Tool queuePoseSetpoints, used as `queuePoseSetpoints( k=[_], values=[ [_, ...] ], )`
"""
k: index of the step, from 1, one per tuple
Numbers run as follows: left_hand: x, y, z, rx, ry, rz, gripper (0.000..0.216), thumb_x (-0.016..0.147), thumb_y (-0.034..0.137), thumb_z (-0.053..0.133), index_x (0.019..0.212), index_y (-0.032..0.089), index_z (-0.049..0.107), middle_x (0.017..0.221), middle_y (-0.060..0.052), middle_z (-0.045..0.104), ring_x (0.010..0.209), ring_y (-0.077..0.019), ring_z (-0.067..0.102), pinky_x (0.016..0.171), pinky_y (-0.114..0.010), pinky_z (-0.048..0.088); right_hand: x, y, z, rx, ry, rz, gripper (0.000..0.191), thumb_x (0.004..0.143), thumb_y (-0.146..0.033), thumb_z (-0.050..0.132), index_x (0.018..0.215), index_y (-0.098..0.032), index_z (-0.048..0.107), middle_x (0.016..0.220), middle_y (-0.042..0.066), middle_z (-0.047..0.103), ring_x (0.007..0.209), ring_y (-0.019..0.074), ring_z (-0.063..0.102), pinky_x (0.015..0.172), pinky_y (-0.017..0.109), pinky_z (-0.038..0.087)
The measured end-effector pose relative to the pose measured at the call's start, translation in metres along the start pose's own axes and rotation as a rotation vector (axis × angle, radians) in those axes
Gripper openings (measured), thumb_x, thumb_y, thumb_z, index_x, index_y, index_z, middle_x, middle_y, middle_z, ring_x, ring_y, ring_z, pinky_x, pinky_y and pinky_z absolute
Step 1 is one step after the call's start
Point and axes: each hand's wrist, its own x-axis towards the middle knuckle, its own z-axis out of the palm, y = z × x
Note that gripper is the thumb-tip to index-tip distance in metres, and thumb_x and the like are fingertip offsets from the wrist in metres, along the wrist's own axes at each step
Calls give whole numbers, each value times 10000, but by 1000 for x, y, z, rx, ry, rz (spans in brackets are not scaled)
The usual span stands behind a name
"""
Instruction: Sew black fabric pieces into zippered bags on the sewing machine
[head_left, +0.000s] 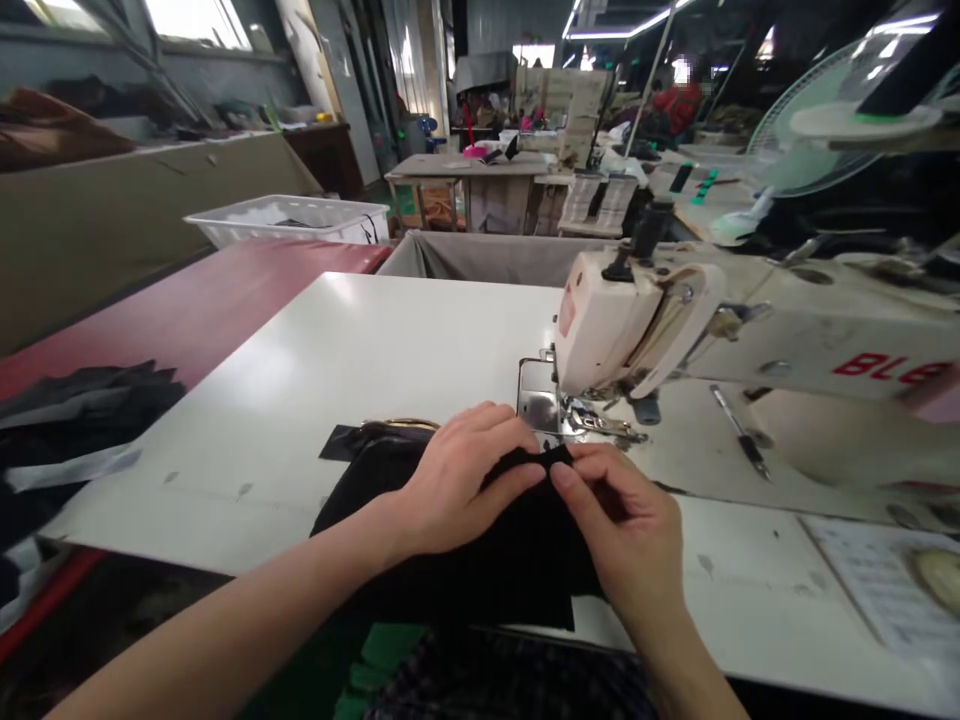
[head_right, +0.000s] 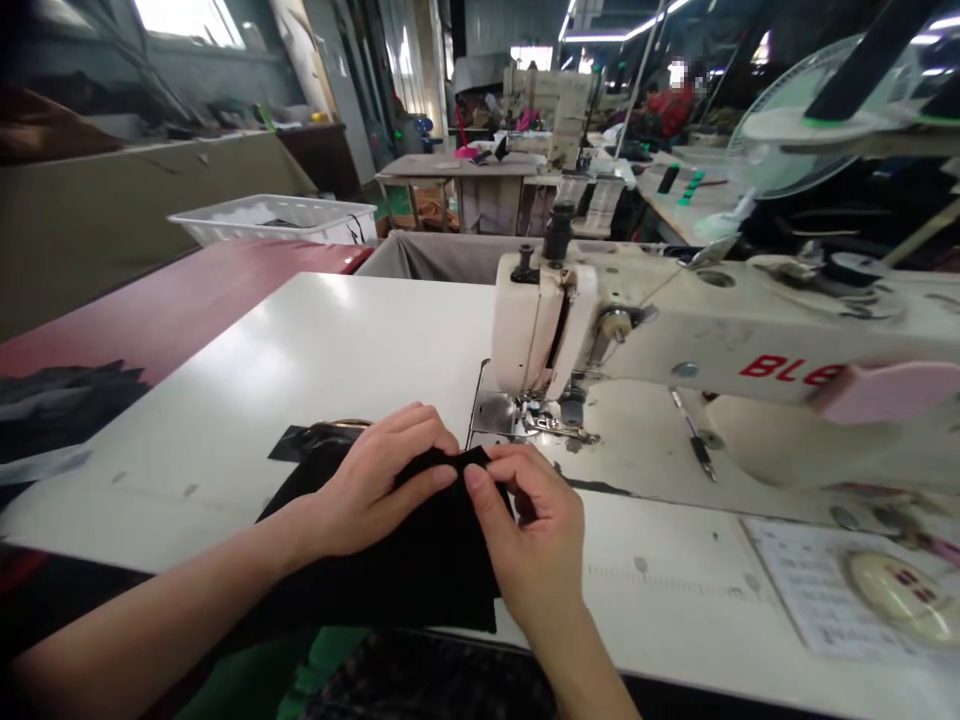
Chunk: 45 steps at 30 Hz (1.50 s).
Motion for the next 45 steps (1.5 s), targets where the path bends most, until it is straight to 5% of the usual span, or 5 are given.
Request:
queuePoseSetpoints(
  k=[8, 13, 32, 37, 45],
  values=[
    [4, -1, -11, -39, -11, 96, 135, 945, 198, 467, 833, 166, 535, 870, -24, 602, 971, -178, 545, 967, -351, 348, 2, -8, 2, 62, 13, 37, 150, 781, -219, 717, 648, -212, 648, 797, -4, 672, 718, 133, 608, 598, 214, 458],
    [2, -1, -15, -193, -48, 6, 101, 938, 216, 494, 859, 164, 528, 828, -7, 580, 748, -113, 540, 712, -220, 433, 1, -13, 4, 109, 2, 63, 158, 796, -230, 709, 652, -211, 648, 792, -13, 664, 737, 120, 604, 622, 196, 457],
    [4, -4, -18, -492, -108, -33, 101, 870, 168, 593, 778, 129, 604, 728, 14, 594, 673, -83, 524, 637, -177, 405, -1, -17, 6, 349, -108, 312, 240, 734, -269, 778, 957, -257, 690, 764, -24, 689, 647, 104, 619, 592, 185, 504],
    [7, -8, -19, -561, -184, -54, 108, 876, 204, 591, 799, 130, 611, 744, 13, 592, 691, -90, 526, 638, -182, 402, -4, -16, 8, 256, -7, 260, 45, 731, -261, 768, 773, -270, 753, 686, -27, 717, 578, 105, 609, 533, 179, 485],
    [-3, 9, -8, -77, -8, -178, 106, 908, 228, 537, 825, 166, 559, 817, 4, 578, 802, -149, 518, 784, -293, 379, -10, -10, 12, 167, 63, 303, 79, 756, -319, 749, 821, -276, 758, 706, -24, 718, 570, 107, 571, 512, 193, 445]
  ],
)
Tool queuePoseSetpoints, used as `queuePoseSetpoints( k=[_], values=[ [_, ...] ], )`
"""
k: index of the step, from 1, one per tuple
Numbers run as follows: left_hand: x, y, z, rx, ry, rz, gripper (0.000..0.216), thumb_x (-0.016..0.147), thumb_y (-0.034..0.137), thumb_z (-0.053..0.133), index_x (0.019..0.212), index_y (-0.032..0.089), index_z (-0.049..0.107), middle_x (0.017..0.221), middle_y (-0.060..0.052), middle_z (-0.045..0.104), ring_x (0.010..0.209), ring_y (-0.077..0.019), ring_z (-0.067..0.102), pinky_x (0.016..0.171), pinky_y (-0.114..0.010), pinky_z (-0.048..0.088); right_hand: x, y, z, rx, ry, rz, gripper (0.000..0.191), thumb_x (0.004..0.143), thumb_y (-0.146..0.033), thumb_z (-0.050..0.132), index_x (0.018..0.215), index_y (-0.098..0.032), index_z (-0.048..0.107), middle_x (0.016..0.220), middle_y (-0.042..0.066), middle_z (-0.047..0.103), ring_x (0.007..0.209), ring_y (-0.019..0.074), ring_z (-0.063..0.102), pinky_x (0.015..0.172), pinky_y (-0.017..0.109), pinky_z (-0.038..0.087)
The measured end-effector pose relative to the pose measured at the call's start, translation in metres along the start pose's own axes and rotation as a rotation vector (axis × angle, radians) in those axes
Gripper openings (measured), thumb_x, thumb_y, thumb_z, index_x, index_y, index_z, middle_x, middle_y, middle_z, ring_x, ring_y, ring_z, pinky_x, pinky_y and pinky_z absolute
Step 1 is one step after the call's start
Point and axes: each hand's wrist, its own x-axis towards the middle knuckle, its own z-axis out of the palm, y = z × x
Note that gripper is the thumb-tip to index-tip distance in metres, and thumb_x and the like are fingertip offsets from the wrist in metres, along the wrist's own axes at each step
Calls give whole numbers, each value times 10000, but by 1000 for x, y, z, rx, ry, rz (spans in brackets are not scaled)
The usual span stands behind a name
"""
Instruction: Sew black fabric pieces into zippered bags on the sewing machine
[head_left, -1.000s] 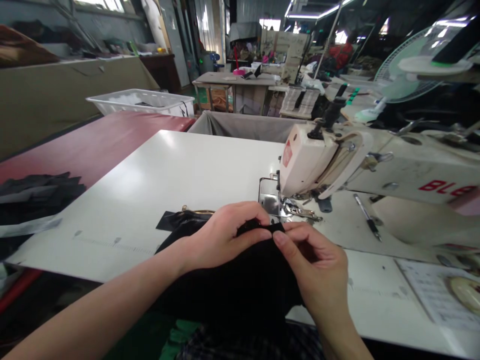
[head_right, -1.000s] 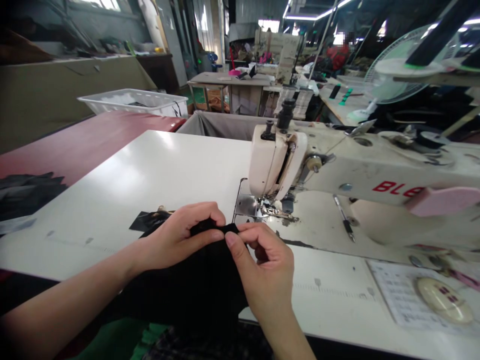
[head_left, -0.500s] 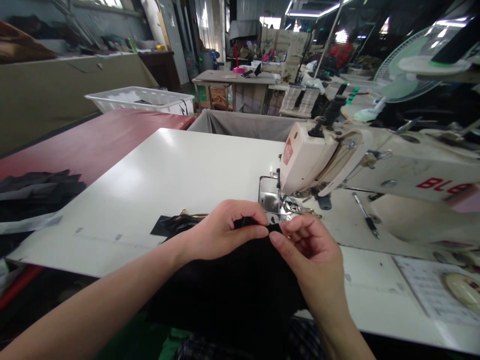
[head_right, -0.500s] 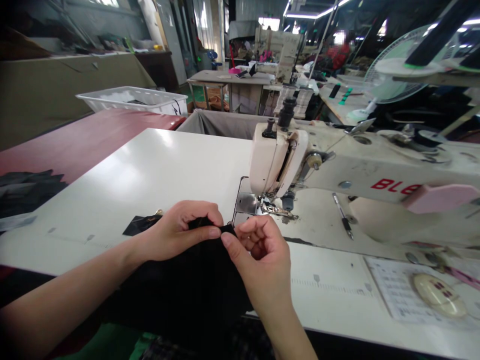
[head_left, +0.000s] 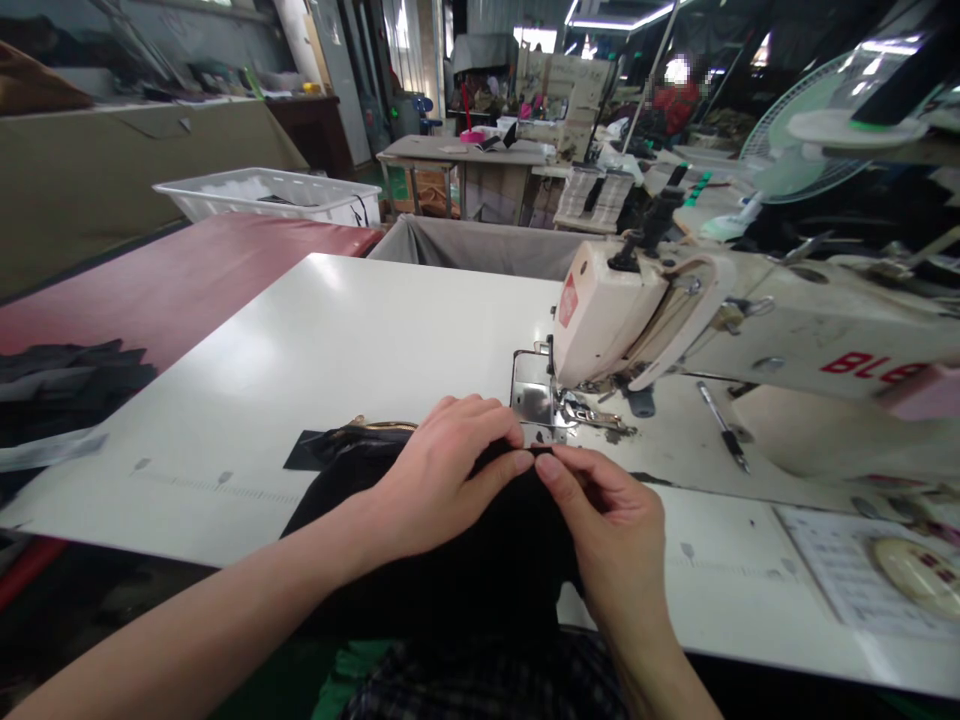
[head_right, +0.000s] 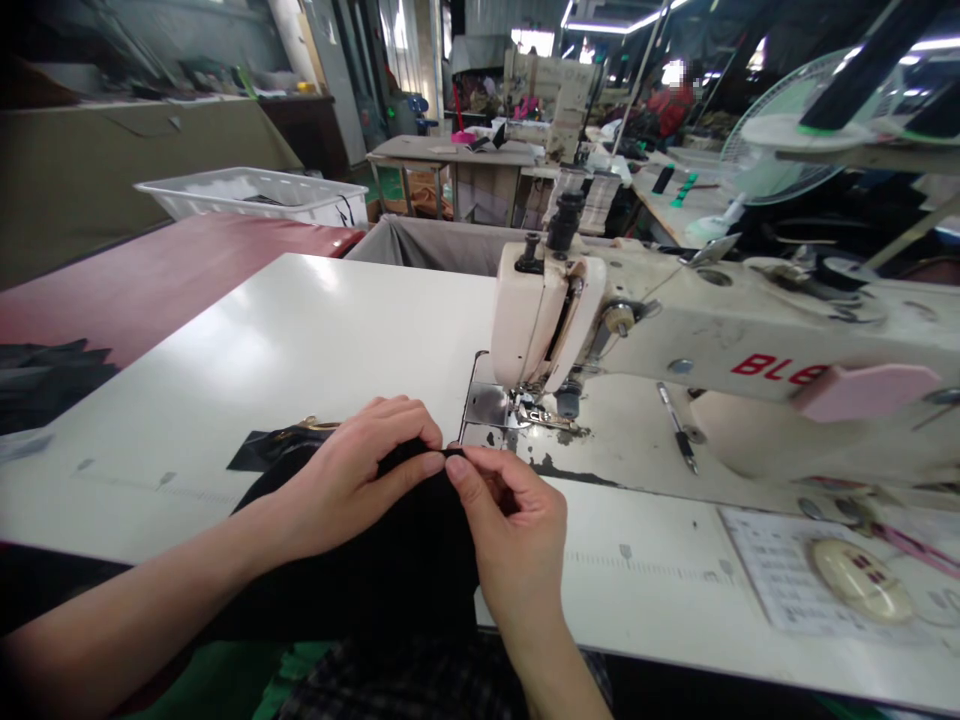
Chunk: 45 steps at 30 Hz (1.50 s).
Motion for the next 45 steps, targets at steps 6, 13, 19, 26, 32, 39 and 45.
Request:
queuePoseSetpoints(
  k=[6, 13, 19, 26, 32, 39, 45],
  values=[
    [-8, -1, 14, 21, 105, -3, 102, 921, 237, 499, 847, 178, 537, 854, -14, 558, 818, -159, 509, 757, -284, 386, -2, 4, 4, 48, -44, 53, 133, 794, -356, 722, 873, -251, 741, 719, -13, 697, 626, 130, 578, 560, 222, 453],
    [-3, -14, -21, -398, -48, 49, 187, 910, 287, 557, 778, 154, 538, 728, 15, 528, 665, -98, 467, 617, -212, 365, 1, 0, 1, 235, -189, 102, 240, 907, -444, 559, 985, -244, 668, 1005, 33, 680, 938, 190, 621, 857, 323, 487],
    [-11, -16, -40, -537, -64, 63, 243, 889, 352, 598, 765, 153, 537, 723, 2, 506, 678, -105, 459, 625, -226, 371, 9, -2, 12, 252, -655, 278, 245, 785, -352, 712, 992, -229, 669, 1035, 28, 670, 1004, 208, 592, 916, 347, 452],
    [-25, -24, -45, -523, -100, 195, 172, 902, 308, 583, 781, 185, 579, 738, -26, 538, 758, -153, 530, 715, -296, 452, 1, -7, 18, 600, -810, 445, 347, 859, -488, 611, 1067, -213, 648, 980, 28, 649, 921, 170, 586, 824, 272, 443],
    [-34, -25, -52, -417, -154, 238, 177, 879, 343, 613, 767, 206, 615, 924, -51, 530, 865, -166, 525, 768, -296, 456, 1, -6, 16, 504, -817, 589, 308, 698, -410, 783, 730, -165, 598, 620, -45, 518, 550, 78, 436, 518, 190, 312],
    [-27, -14, -46, -275, -157, 47, 120, 914, 244, 566, 814, 178, 577, 1067, -51, 556, 962, -145, 547, 855, -249, 428, 3, -8, 8, 57, -379, 134, 111, 715, -284, 725, 765, -197, 677, 781, 3, 670, 686, 151, 577, 615, 254, 440],
    [-11, -10, -27, -299, -214, -61, 141, 950, 276, 503, 873, 171, 559, 903, -14, 609, 856, -123, 566, 793, -230, 435, -6, -2, 4, 6, -272, 82, 100, 739, -270, 692, 706, -201, 627, 597, -38, 587, 558, 124, 520, 505, 219, 406]
  ],
)
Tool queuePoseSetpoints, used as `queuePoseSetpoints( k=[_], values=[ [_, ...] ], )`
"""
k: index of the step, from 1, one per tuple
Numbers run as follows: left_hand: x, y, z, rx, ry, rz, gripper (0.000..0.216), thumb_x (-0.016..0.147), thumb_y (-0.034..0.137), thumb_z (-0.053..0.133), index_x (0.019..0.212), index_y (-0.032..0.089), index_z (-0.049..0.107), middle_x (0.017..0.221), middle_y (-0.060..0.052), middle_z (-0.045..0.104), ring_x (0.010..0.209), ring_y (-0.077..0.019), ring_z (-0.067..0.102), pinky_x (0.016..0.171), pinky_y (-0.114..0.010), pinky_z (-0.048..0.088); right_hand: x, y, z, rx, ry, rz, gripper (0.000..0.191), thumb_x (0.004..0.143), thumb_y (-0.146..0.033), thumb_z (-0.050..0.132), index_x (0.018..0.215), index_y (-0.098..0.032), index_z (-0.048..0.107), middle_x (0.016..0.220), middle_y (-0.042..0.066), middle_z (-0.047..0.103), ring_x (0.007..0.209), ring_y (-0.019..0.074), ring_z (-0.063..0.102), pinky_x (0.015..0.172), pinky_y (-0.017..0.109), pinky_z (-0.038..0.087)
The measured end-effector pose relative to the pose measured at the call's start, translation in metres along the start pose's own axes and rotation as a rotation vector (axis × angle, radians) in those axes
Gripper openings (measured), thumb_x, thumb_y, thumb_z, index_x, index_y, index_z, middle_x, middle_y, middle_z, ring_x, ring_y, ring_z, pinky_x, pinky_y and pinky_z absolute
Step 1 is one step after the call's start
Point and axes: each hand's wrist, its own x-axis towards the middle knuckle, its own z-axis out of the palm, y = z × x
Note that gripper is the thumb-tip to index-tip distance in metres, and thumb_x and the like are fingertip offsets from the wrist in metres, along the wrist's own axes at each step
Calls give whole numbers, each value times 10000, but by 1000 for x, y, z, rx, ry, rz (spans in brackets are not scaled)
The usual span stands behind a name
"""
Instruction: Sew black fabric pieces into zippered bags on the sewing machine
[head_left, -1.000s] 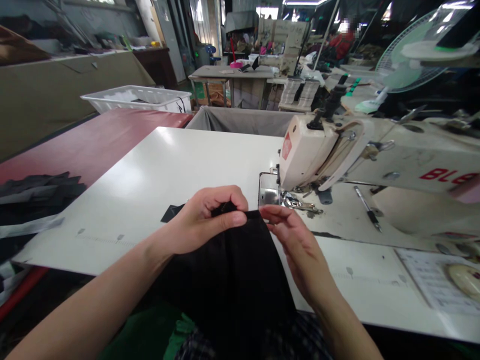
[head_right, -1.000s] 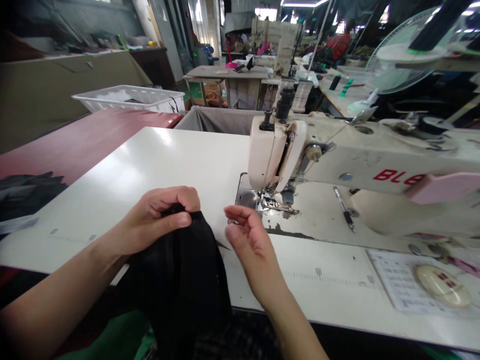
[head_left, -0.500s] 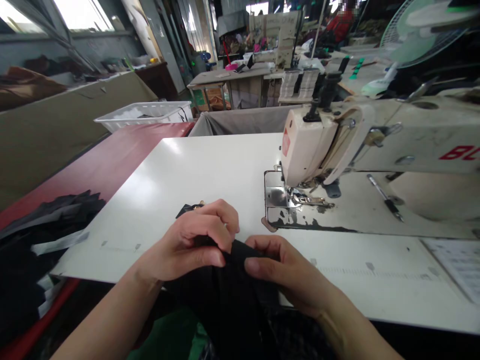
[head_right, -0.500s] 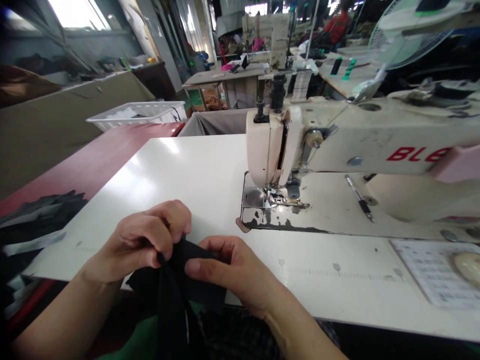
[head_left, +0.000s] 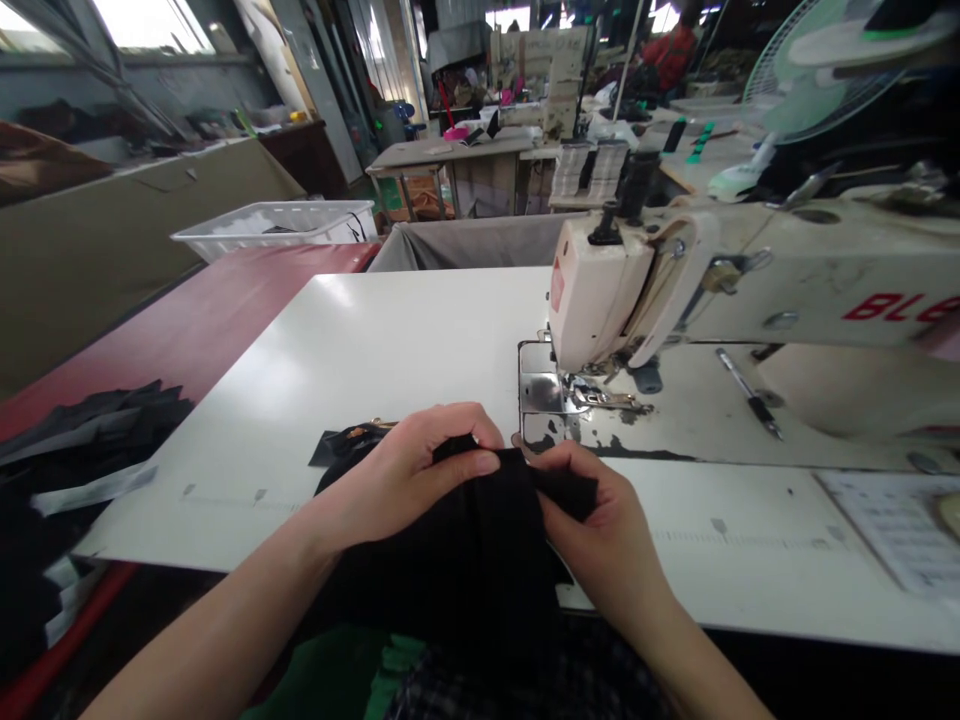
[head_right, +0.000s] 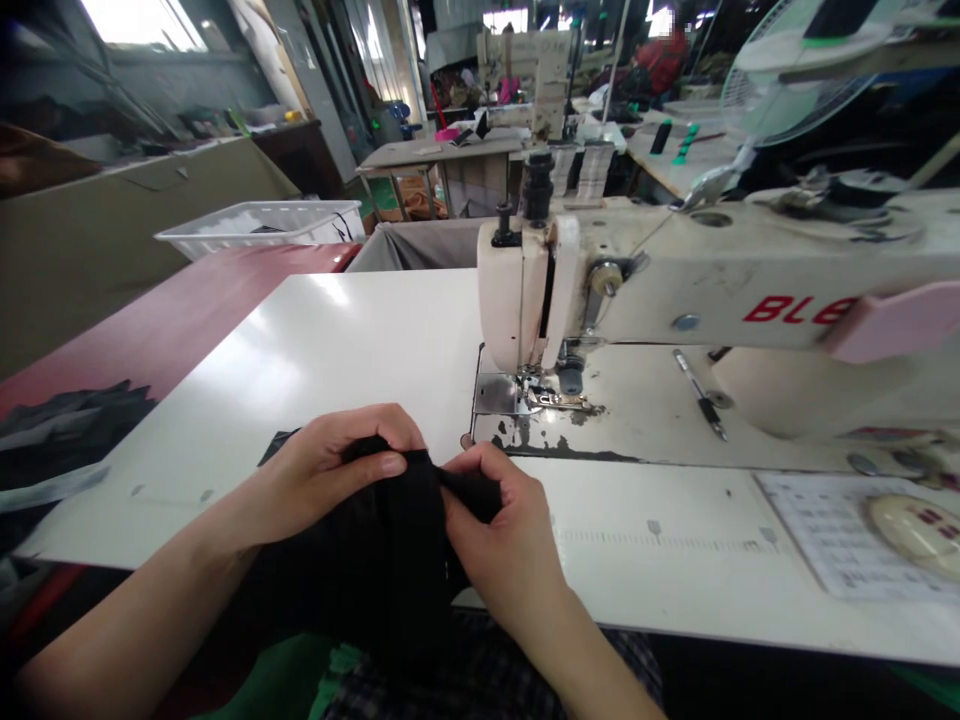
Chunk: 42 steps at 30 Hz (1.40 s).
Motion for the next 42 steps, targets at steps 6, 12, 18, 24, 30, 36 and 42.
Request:
queuePoseSetpoints(
  k=[6, 12, 18, 24, 30, 36, 42],
  values=[
    [7, -1, 10, 112, 35, 44, 137, 950, 257, 490, 862, 170, 548, 926, -10, 596, 873, -125, 550, 819, -232, 427, -4, 13, -2, 243, 44, 101, 167, 786, -356, 691, 853, -203, 690, 821, 18, 699, 797, 198, 643, 714, 289, 514],
    [10, -1, 14, 144, 44, 20, 145, 938, 249, 507, 822, 167, 537, 812, 14, 576, 764, -114, 520, 725, -216, 419, -11, 12, -6, 665, -70, 321, 369, 776, -470, 714, 1023, -198, 685, 889, 52, 720, 847, 245, 668, 743, 350, 544],
    [8, -6, 14, 116, 119, 24, 139, 943, 250, 506, 839, 167, 543, 816, 20, 587, 769, -102, 524, 711, -203, 400, -11, 8, -9, 748, -176, 444, 310, 767, -428, 741, 956, -184, 712, 836, 54, 728, 825, 237, 682, 759, 345, 546],
    [6, -8, 16, 70, 89, 32, 150, 949, 260, 497, 849, 164, 553, 837, 8, 595, 796, -109, 541, 729, -213, 411, -12, 12, -1, 771, -102, 470, 352, 674, -390, 826, 950, -203, 715, 816, 30, 730, 792, 232, 684, 727, 336, 554],
    [7, -8, 18, 81, 92, 43, 143, 948, 258, 494, 859, 163, 554, 839, -1, 590, 806, -120, 542, 748, -225, 420, -9, 18, 7, 444, 101, 260, 213, 607, -342, 851, 710, -209, 721, 812, 33, 735, 852, 265, 671, 813, 396, 543],
    [9, -11, 21, 172, 123, 97, 121, 946, 215, 491, 839, 174, 528, 835, 16, 560, 794, -105, 523, 745, -212, 408, -14, 26, 7, 482, 115, 224, 196, 625, -335, 819, 749, -213, 728, 804, 34, 736, 803, 261, 680, 754, 373, 555],
    [9, -11, 24, 191, 123, 103, 111, 952, 216, 480, 853, 186, 519, 853, 16, 560, 809, -110, 530, 758, -215, 410, -29, 21, 3, 796, 32, 264, 320, 715, -478, 722, 957, -269, 733, 947, 50, 732, 963, 289, 663, 827, 381, 545]
  ],
)
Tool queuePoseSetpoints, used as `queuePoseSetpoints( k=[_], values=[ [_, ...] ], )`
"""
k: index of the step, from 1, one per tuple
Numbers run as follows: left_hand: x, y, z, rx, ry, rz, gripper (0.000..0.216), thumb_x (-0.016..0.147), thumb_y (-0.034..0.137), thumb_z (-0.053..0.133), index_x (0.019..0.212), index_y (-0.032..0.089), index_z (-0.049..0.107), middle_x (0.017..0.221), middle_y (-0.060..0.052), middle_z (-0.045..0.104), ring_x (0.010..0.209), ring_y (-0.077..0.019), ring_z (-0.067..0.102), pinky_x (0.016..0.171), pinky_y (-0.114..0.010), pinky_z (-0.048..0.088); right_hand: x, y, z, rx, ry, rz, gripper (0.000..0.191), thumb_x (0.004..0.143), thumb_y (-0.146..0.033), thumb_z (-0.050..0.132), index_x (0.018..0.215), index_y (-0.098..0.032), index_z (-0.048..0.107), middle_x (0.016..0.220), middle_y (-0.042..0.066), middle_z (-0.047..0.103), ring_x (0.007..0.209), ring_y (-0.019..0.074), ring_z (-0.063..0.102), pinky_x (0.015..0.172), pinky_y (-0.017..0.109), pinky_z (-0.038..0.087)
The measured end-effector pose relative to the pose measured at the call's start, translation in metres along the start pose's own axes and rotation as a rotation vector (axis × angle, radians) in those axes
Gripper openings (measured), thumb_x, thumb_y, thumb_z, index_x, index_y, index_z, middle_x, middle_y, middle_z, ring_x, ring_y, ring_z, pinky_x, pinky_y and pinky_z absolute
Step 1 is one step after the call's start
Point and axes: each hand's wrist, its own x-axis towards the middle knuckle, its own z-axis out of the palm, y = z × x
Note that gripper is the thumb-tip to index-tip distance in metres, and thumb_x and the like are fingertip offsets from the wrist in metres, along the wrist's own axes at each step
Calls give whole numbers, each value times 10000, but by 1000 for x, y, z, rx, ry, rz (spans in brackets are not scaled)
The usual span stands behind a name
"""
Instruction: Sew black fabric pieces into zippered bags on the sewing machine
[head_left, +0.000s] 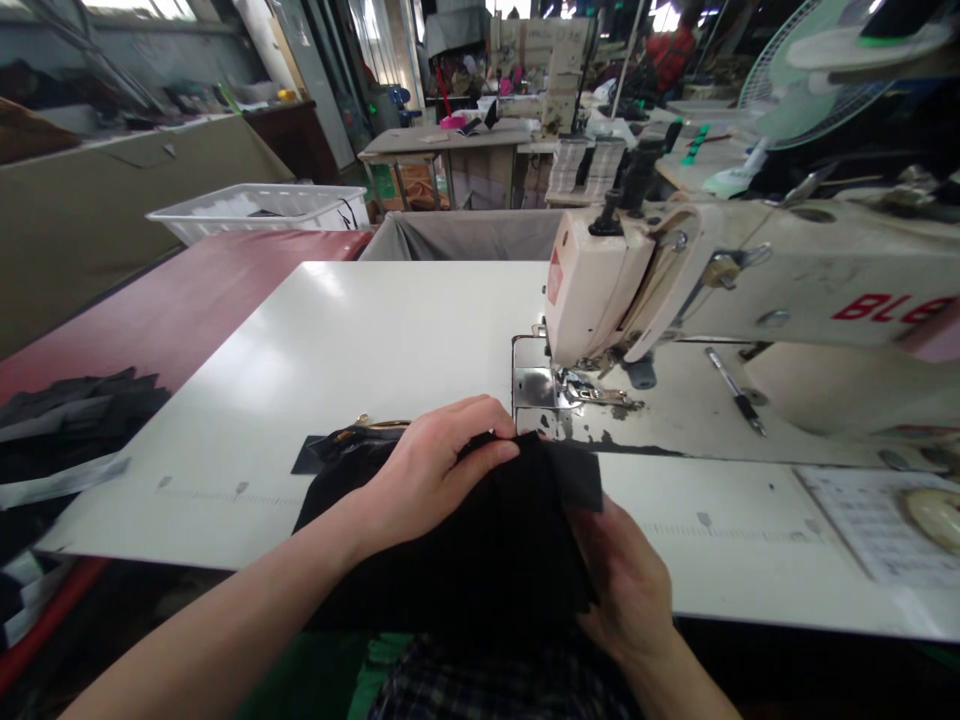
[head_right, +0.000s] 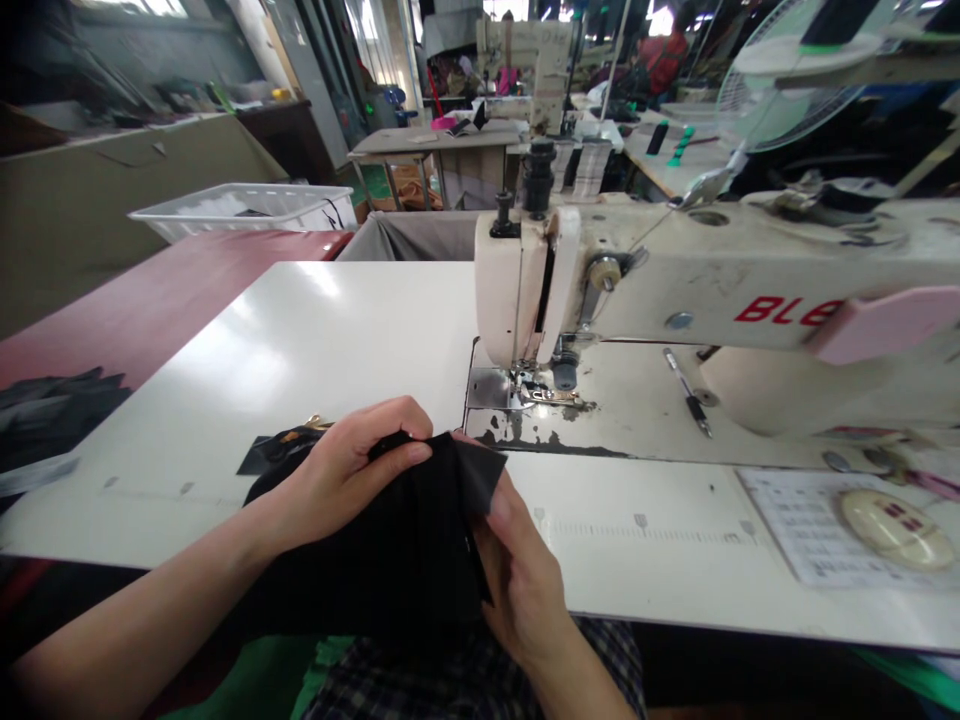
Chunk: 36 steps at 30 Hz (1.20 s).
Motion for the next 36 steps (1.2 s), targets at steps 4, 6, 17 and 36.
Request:
queuePoseSetpoints(
  k=[4, 6, 17, 36],
  values=[
    [1, 3, 4, 40, -19, -13, 108, 951, 219, 477, 859, 191, 526, 877, 8, 567, 839, -127, 548, 769, -233, 414, -2, -5, 5, -7, -62, 48, 514, 651, -382, 803, 1127, -247, 664, 1067, 67, 705, 1013, 303, 648, 848, 404, 537],
    [1, 4, 5, 62, -38, -39, 114, 954, 231, 473, 861, 192, 526, 898, 10, 575, 845, -126, 554, 769, -233, 414, 3, -7, 5, -90, -13, 64, 446, 638, -312, 827, 1050, -219, 682, 1016, 62, 719, 994, 298, 657, 844, 401, 537],
    [25, -7, -23, 140, -419, -31, 91, 923, 241, 532, 875, 174, 569, 850, 24, 623, 780, -117, 554, 720, -208, 391, 9, 28, 3, -220, 101, -32, 298, 783, -328, 737, 1065, -250, 679, 1077, 33, 703, 1066, 245, 612, 982, 406, 452],
    [20, -15, 9, -2, -397, -96, 119, 908, 238, 530, 817, 170, 564, 743, 52, 550, 695, -86, 488, 661, -190, 356, 19, -17, -23, -581, -2, 55, 239, 684, -346, 807, 847, -200, 713, 879, 16, 711, 849, 173, 633, 791, 276, 479]
  ],
)
